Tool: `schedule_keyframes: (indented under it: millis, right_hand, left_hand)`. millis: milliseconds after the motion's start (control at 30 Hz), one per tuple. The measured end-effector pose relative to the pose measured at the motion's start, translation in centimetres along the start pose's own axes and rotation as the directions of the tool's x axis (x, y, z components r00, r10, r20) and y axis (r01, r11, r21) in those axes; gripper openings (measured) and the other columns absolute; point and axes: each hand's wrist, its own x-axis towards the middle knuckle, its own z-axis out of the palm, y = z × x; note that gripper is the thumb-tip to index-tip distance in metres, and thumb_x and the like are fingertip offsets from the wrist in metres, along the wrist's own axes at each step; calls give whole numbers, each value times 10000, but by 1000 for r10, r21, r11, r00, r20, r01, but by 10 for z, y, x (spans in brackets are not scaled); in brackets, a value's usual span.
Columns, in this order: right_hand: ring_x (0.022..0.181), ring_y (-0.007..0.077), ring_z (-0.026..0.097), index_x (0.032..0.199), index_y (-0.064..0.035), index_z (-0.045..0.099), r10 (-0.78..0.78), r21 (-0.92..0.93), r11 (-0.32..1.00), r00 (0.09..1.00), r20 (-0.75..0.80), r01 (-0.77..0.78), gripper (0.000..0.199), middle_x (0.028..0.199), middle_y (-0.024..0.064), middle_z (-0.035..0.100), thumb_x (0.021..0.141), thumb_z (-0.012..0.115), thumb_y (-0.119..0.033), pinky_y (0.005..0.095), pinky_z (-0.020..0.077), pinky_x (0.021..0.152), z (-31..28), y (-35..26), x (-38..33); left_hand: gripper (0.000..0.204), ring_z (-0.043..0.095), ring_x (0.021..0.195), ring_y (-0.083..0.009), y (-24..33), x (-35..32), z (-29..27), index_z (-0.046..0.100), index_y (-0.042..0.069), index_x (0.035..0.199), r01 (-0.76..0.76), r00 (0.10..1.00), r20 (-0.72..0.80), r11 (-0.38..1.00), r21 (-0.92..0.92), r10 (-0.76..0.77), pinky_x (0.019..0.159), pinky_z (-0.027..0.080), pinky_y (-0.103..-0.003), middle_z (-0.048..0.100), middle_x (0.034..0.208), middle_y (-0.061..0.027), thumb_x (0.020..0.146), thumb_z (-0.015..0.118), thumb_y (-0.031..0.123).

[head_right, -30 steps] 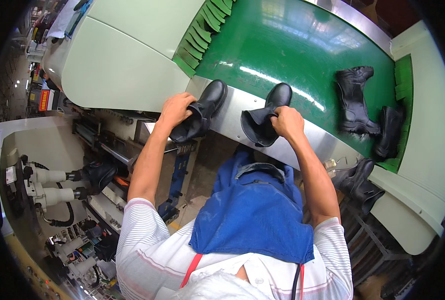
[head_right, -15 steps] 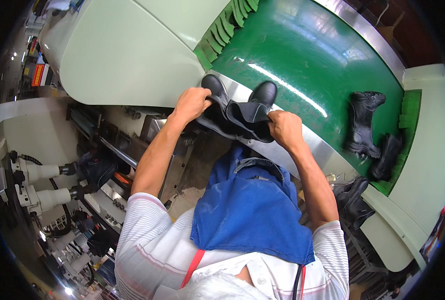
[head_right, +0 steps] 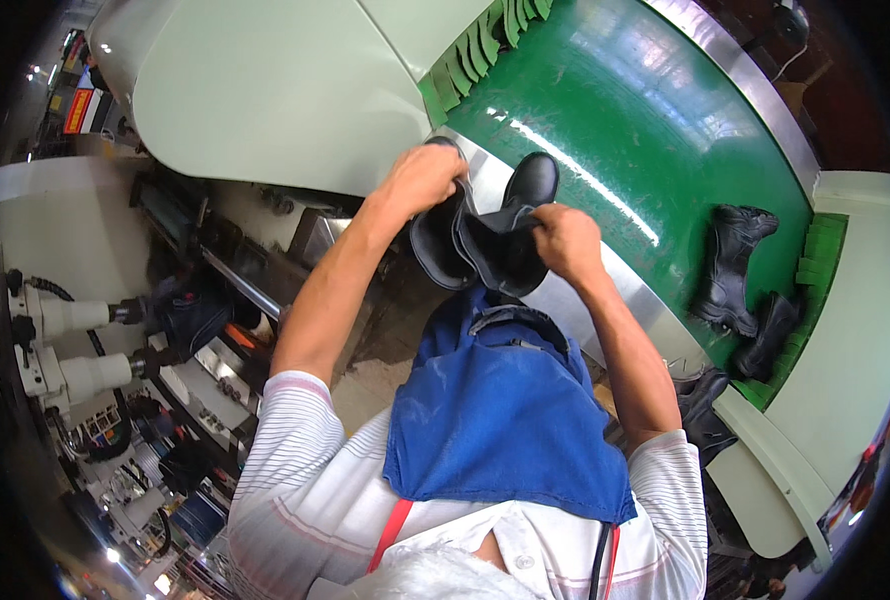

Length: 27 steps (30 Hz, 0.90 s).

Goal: The person operates a footwear-molding machine to shape boots, placing rubber components into the mold, activating the press, and removing the finished boots to place them on a conveyor belt.

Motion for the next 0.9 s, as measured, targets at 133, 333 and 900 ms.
schedule_keyframes:
  millis: [133,333,900]
  right_hand:
    - [763,361,720,976,-58,778,380,265,895,924,-36,-358,240,817,194,724,908,676,-265,443,545,716,-3,25,-16]
    - [783,341,724,1060,-27,763,313,293,905,949,38,-310,338,834,173,743,888,720,-314,437,549,739,1,29,-41]
    - [942,362,728,1143,-26,742,146,289,946,989,23,-147,428,998,208,757,881,718,-363,438,557,854,-2,32,-93]
  left_hand:
    - [262,651,1108,-340,21,-15,-21,716,100,1093,177,975,-102,971,-162,-195,931,517,-484,701,1141,-105,838,753,146]
    - [759,419,1387,-464,93,-83,25,444,-5,1469,411,668,-547,863,-293,-504,1167,355,-508,420,1514,-259,824,804,170]
    - [399,742,896,-277,95,-176,99,670,7,1261,332,541,-291,518,-788,-789,800,574,-388,733,1115,-178,883,741,114]
